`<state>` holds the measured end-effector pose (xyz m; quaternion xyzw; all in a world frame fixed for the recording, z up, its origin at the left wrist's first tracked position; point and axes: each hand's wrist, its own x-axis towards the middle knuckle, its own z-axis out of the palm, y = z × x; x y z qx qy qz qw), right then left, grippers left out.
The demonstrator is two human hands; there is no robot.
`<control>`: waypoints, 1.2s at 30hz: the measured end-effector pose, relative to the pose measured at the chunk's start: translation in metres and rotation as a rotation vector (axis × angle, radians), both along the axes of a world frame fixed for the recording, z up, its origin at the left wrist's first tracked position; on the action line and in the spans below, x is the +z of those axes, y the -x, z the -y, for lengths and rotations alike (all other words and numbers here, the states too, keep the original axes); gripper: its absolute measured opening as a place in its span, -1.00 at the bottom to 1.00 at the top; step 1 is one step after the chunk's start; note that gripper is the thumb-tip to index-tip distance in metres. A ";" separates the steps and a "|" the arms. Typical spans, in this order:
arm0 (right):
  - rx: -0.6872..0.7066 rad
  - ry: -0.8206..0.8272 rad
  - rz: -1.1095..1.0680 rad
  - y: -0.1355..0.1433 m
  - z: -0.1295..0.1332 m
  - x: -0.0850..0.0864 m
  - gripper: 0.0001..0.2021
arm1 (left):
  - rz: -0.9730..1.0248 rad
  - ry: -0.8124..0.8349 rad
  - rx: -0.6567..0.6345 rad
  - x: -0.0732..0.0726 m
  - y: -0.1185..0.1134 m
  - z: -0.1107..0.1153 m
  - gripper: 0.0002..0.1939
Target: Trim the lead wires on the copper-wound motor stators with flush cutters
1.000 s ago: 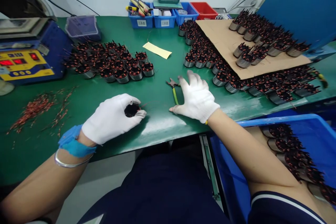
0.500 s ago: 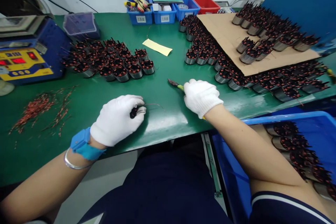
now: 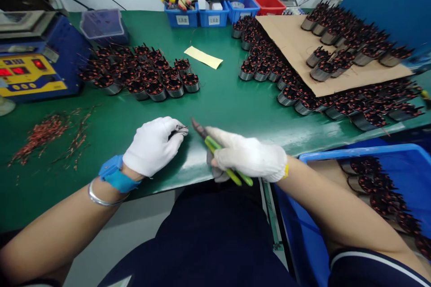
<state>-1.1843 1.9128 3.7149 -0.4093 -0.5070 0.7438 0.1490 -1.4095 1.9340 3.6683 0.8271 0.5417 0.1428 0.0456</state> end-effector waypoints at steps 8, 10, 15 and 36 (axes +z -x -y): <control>0.035 0.127 0.034 0.014 0.003 -0.009 -0.23 | -0.026 -0.035 -0.012 -0.002 -0.002 0.001 -0.80; 0.012 0.131 0.034 0.015 0.002 -0.008 -0.24 | -0.038 -0.034 -0.008 -0.001 -0.003 0.001 -0.80; -0.011 0.139 0.036 0.013 0.004 -0.008 -0.24 | -0.042 -0.006 0.013 0.001 -0.004 0.000 -0.81; 0.024 0.025 0.228 0.023 -0.004 -0.010 -0.27 | -0.064 0.014 -0.003 0.003 -0.002 -0.001 -0.84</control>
